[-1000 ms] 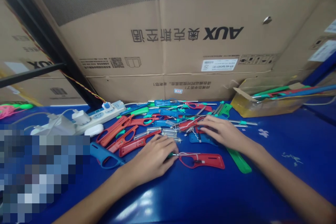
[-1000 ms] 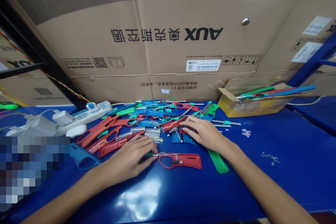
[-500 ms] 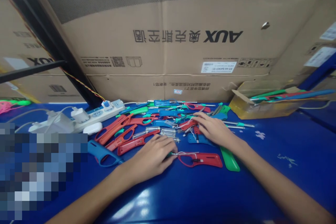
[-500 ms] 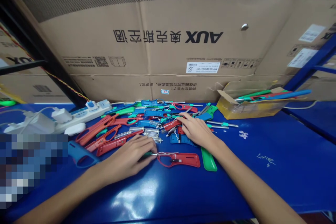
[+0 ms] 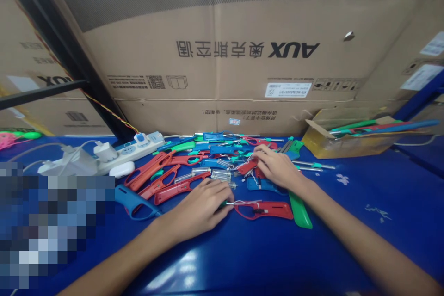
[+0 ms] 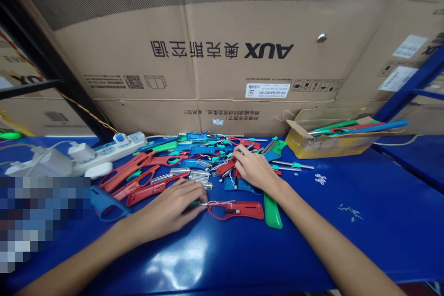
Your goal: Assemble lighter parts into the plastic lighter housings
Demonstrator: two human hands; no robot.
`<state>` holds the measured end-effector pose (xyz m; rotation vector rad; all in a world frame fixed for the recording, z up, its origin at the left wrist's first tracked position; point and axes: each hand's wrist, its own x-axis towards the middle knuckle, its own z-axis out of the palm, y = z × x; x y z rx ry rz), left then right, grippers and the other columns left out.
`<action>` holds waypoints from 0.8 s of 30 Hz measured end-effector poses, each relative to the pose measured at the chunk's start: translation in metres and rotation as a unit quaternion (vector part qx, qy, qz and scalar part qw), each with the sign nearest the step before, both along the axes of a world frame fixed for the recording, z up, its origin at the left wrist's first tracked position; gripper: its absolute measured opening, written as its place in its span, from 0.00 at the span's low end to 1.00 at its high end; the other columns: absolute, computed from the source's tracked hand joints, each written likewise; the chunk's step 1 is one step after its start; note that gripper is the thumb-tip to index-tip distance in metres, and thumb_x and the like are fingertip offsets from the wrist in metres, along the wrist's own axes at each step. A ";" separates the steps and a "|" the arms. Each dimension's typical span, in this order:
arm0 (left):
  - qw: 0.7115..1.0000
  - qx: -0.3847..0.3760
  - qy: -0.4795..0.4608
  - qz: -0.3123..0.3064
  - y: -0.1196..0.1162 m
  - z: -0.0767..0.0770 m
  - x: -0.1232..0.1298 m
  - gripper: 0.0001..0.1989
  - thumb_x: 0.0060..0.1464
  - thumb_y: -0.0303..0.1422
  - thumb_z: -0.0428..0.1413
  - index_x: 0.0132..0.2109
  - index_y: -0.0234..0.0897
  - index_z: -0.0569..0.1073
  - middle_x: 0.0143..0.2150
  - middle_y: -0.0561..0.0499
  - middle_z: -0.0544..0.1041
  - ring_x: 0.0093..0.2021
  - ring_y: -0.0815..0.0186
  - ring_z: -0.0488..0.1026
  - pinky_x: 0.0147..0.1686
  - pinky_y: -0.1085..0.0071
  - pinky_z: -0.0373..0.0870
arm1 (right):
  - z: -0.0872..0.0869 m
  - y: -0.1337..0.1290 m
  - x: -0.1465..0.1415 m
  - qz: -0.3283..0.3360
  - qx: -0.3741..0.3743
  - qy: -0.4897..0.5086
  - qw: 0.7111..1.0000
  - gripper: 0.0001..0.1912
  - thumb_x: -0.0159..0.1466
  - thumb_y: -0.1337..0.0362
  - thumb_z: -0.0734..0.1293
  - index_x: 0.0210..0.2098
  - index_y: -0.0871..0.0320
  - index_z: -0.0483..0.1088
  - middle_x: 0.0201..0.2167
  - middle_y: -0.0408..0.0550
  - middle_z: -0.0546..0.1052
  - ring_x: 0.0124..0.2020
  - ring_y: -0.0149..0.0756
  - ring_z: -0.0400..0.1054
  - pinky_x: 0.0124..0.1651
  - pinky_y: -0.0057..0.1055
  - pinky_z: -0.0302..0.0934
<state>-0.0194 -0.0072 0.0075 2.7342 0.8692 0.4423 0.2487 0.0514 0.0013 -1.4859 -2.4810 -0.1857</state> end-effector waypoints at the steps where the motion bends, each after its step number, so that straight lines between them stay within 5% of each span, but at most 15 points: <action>1: 1.000 -0.001 0.000 -0.001 0.000 0.000 0.000 0.06 0.68 0.32 0.49 0.43 0.38 0.70 0.43 0.50 0.75 0.45 0.61 0.72 0.50 0.61 0.65 | 0.000 0.001 0.001 -0.005 0.001 0.007 1.000 0.20 0.71 0.65 0.53 0.57 0.55 0.68 0.59 0.51 0.69 0.41 0.39 0.73 0.38 0.34 0.63; 6: 1.000 -0.005 0.007 0.000 0.000 -0.001 0.001 0.05 0.68 0.32 0.50 0.44 0.39 0.70 0.43 0.51 0.74 0.45 0.61 0.71 0.50 0.62 0.65 | -0.005 0.007 0.006 -0.005 -0.016 0.011 1.000 0.22 0.70 0.66 0.53 0.61 0.55 0.64 0.60 0.51 0.71 0.49 0.44 0.72 0.45 0.38 0.66; 12: 1.000 0.005 -0.001 -0.002 0.000 -0.002 0.001 0.06 0.69 0.33 0.49 0.43 0.39 0.70 0.43 0.50 0.74 0.45 0.61 0.72 0.50 0.62 0.65 | -0.004 0.006 0.003 -0.007 -0.036 -0.003 0.999 0.19 0.70 0.66 0.54 0.53 0.57 0.70 0.52 0.53 0.74 0.41 0.40 0.74 0.38 0.33 0.62; 24: 1.000 -0.010 0.014 0.008 0.000 -0.001 0.001 0.03 0.68 0.32 0.51 0.44 0.40 0.69 0.45 0.51 0.74 0.47 0.60 0.71 0.52 0.60 0.63 | -0.003 0.005 0.001 -0.017 -0.055 0.015 0.998 0.15 0.70 0.66 0.55 0.49 0.57 0.70 0.47 0.50 0.78 0.43 0.41 0.74 0.39 0.32 0.59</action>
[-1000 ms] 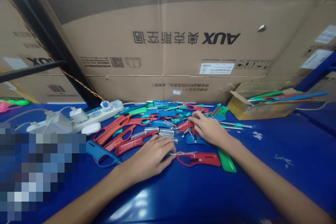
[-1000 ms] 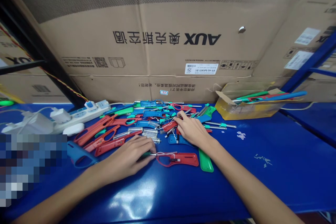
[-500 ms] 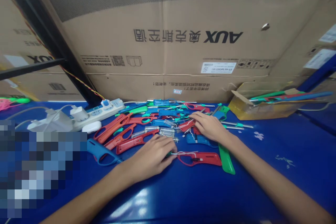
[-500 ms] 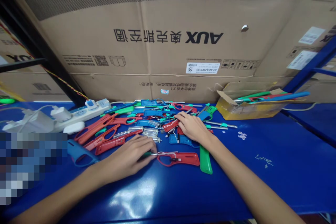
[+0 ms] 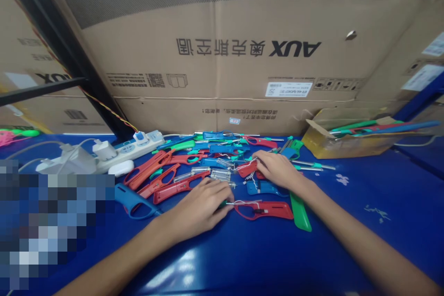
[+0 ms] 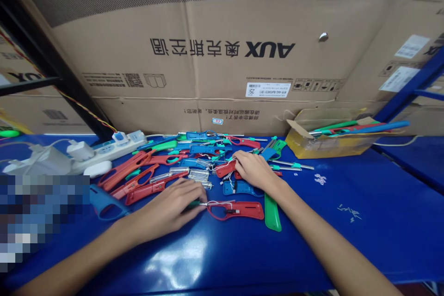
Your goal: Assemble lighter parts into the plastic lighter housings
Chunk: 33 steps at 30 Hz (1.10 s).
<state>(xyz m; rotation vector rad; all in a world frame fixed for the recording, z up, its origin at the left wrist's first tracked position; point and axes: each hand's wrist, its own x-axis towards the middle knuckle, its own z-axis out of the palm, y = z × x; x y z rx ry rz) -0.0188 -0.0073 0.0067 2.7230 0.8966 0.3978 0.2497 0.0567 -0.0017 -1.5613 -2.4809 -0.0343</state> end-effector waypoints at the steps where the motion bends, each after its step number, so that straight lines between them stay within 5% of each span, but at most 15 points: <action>1: 1.000 -0.001 0.000 -0.001 0.000 0.000 0.000 0.04 0.68 0.32 0.51 0.44 0.40 0.69 0.45 0.51 0.74 0.47 0.60 0.71 0.52 0.60 0.63 | 0.000 -0.001 0.000 0.002 0.000 0.002 1.000 0.15 0.70 0.66 0.55 0.48 0.57 0.70 0.47 0.50 0.78 0.43 0.41 0.74 0.39 0.32 0.59; 13: 1.000 -0.011 0.000 0.004 0.000 0.000 -0.003 0.04 0.68 0.33 0.51 0.46 0.40 0.69 0.46 0.51 0.74 0.48 0.60 0.71 0.54 0.58 0.62 | 0.002 -0.004 0.005 0.018 0.002 0.014 1.000 0.15 0.68 0.67 0.57 0.46 0.57 0.73 0.47 0.50 0.79 0.44 0.42 0.74 0.42 0.33 0.63; 24: 1.000 -0.006 -0.010 0.006 0.000 0.001 -0.005 0.10 0.67 0.38 0.53 0.53 0.41 0.66 0.49 0.51 0.74 0.51 0.59 0.71 0.59 0.52 0.60 | 0.018 -0.018 0.013 0.019 0.083 0.065 0.994 0.21 0.70 0.62 0.57 0.59 0.57 0.67 0.65 0.51 0.66 0.46 0.44 0.75 0.44 0.41 0.70; 28: 0.997 0.018 -0.057 0.043 0.001 0.005 -0.005 0.14 0.68 0.42 0.52 0.55 0.41 0.66 0.53 0.49 0.73 0.55 0.58 0.70 0.58 0.55 0.64 | 0.026 -0.042 -0.001 0.112 0.113 0.142 0.977 0.19 0.70 0.65 0.58 0.59 0.58 0.66 0.63 0.51 0.68 0.50 0.42 0.73 0.47 0.39 0.72; 33: 0.986 0.076 -0.133 0.066 0.006 0.003 -0.006 0.14 0.70 0.40 0.49 0.57 0.38 0.65 0.53 0.46 0.73 0.53 0.59 0.71 0.52 0.59 0.68 | 0.021 -0.064 -0.023 0.248 0.026 0.204 0.947 0.23 0.69 0.67 0.60 0.64 0.54 0.62 0.65 0.48 0.66 0.59 0.37 0.68 0.57 0.36 0.68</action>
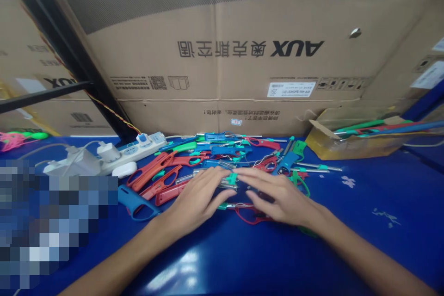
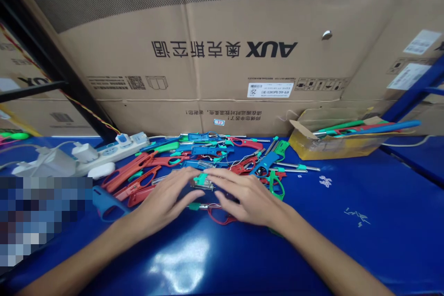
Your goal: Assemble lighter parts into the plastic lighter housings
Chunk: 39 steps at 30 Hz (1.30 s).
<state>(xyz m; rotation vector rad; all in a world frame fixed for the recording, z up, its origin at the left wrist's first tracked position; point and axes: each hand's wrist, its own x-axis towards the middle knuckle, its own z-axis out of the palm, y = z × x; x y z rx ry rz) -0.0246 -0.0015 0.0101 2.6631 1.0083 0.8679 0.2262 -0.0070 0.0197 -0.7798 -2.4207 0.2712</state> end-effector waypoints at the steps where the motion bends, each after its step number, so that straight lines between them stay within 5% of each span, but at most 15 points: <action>1: 1.000 0.006 -0.011 -0.002 0.001 -0.001 0.000 0.13 0.70 0.39 0.48 0.55 0.39 0.65 0.52 0.47 0.74 0.52 0.59 0.71 0.51 0.60 0.68 | -0.001 -0.002 -0.002 0.014 -0.018 0.001 1.000 0.24 0.69 0.67 0.60 0.64 0.54 0.62 0.65 0.48 0.66 0.57 0.36 0.70 0.55 0.35 0.69; 4: 0.999 0.003 -0.034 0.008 0.003 -0.002 -0.001 0.10 0.70 0.39 0.50 0.52 0.39 0.67 0.48 0.48 0.75 0.47 0.60 0.73 0.47 0.61 0.69 | -0.003 -0.003 -0.003 0.023 -0.052 0.004 0.998 0.26 0.68 0.67 0.60 0.66 0.54 0.60 0.66 0.50 0.65 0.51 0.35 0.74 0.50 0.33 0.73; 7: 0.999 -0.008 -0.046 0.016 0.002 -0.001 0.000 0.12 0.68 0.40 0.52 0.53 0.40 0.66 0.48 0.49 0.75 0.47 0.60 0.72 0.46 0.61 0.69 | -0.005 -0.004 -0.002 0.028 -0.049 0.008 0.998 0.26 0.68 0.67 0.61 0.66 0.54 0.61 0.65 0.50 0.66 0.56 0.37 0.71 0.55 0.36 0.70; 12: 0.998 0.009 -0.054 -0.025 -0.003 0.003 0.000 0.09 0.69 0.37 0.51 0.52 0.40 0.68 0.51 0.48 0.74 0.51 0.61 0.71 0.50 0.62 0.68 | -0.005 -0.005 0.000 0.041 -0.015 -0.003 0.999 0.19 0.70 0.66 0.60 0.58 0.57 0.70 0.59 0.51 0.74 0.54 0.36 0.72 0.53 0.34 0.69; 15: 0.998 0.014 -0.059 -0.002 -0.003 0.002 0.000 0.10 0.68 0.38 0.52 0.51 0.39 0.68 0.46 0.49 0.76 0.47 0.62 0.73 0.46 0.63 0.69 | 0.005 -0.001 0.011 0.004 -0.051 -0.053 0.997 0.14 0.71 0.61 0.61 0.47 0.57 0.77 0.42 0.49 0.82 0.38 0.33 0.76 0.41 0.31 0.68; 19: 0.998 0.041 -0.049 -0.013 0.000 0.000 0.000 0.07 0.69 0.36 0.51 0.48 0.38 0.68 0.43 0.50 0.77 0.43 0.63 0.73 0.45 0.64 0.67 | 0.020 0.006 0.036 -0.075 -0.225 -0.190 0.953 0.25 0.64 0.44 0.67 0.22 0.58 0.73 0.16 0.40 0.70 0.19 0.27 0.60 0.22 0.27 0.49; 24: 0.997 0.030 -0.008 -0.071 0.000 0.003 -0.002 0.09 0.70 0.29 0.48 0.52 0.40 0.70 0.43 0.52 0.78 0.41 0.65 0.73 0.49 0.63 0.62 | 0.019 0.010 0.052 -0.102 -0.342 -0.224 0.907 0.22 0.57 0.45 0.73 0.22 0.58 0.74 0.17 0.39 0.71 0.20 0.26 0.60 0.24 0.27 0.46; 30: 0.992 0.027 0.063 -0.104 -0.003 0.007 -0.001 0.14 0.71 0.29 0.46 0.59 0.43 0.69 0.44 0.51 0.79 0.44 0.63 0.73 0.51 0.60 0.60 | 0.015 0.006 0.042 -0.063 -0.302 -0.216 0.926 0.22 0.61 0.44 0.70 0.23 0.56 0.72 0.20 0.41 0.71 0.22 0.28 0.63 0.25 0.29 0.46; 39: 0.993 -0.012 0.081 -0.089 -0.003 0.004 0.003 0.07 0.68 0.36 0.53 0.43 0.44 0.76 0.39 0.54 0.79 0.42 0.62 0.70 0.50 0.62 0.59 | 0.013 0.004 0.036 -0.055 -0.231 -0.205 0.949 0.19 0.63 0.46 0.69 0.28 0.54 0.73 0.24 0.42 0.74 0.28 0.32 0.66 0.30 0.30 0.50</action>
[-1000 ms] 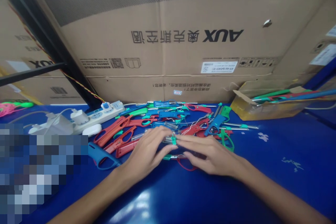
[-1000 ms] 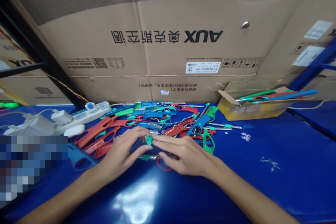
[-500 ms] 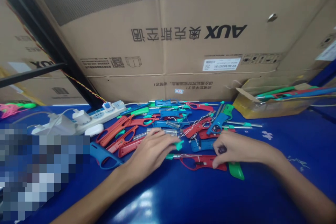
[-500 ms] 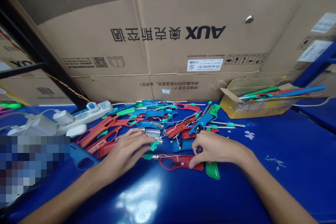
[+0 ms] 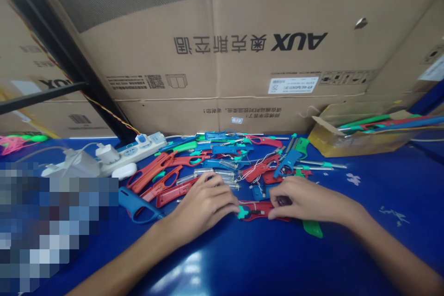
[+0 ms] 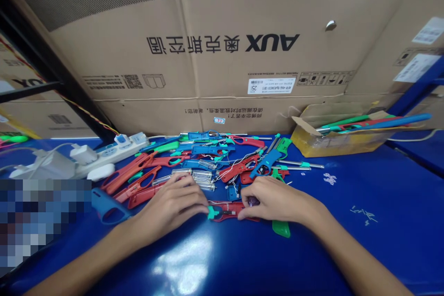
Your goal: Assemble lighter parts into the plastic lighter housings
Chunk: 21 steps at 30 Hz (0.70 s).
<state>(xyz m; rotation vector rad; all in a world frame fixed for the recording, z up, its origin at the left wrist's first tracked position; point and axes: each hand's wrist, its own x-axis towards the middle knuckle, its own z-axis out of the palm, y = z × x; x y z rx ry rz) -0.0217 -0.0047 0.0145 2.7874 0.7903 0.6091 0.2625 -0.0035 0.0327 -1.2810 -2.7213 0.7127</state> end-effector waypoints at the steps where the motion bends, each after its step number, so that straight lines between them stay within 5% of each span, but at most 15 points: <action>1: 1.000 -0.003 -0.001 0.003 0.000 -0.002 0.001 0.07 0.67 0.37 0.54 0.42 0.43 0.76 0.39 0.54 0.79 0.42 0.62 0.70 0.50 0.62 0.59 | 0.000 0.000 -0.002 0.004 0.003 -0.001 1.000 0.19 0.64 0.46 0.68 0.28 0.54 0.73 0.24 0.42 0.74 0.28 0.32 0.66 0.30 0.30 0.49; 13: 1.000 -0.010 0.012 0.026 0.000 -0.014 0.004 0.09 0.68 0.38 0.52 0.41 0.39 0.73 0.38 0.53 0.76 0.41 0.62 0.69 0.48 0.62 0.59 | -0.014 0.000 -0.011 0.020 0.018 0.014 1.000 0.22 0.69 0.46 0.62 0.29 0.56 0.75 0.21 0.41 0.72 0.24 0.30 0.63 0.27 0.29 0.46; 21: 1.000 0.000 0.010 0.030 -0.001 -0.014 0.004 0.11 0.69 0.39 0.51 0.41 0.39 0.73 0.37 0.53 0.76 0.41 0.62 0.69 0.47 0.63 0.60 | -0.013 0.000 -0.007 0.012 0.008 0.028 0.999 0.16 0.70 0.51 0.63 0.36 0.53 0.77 0.28 0.44 0.76 0.31 0.34 0.68 0.33 0.30 0.54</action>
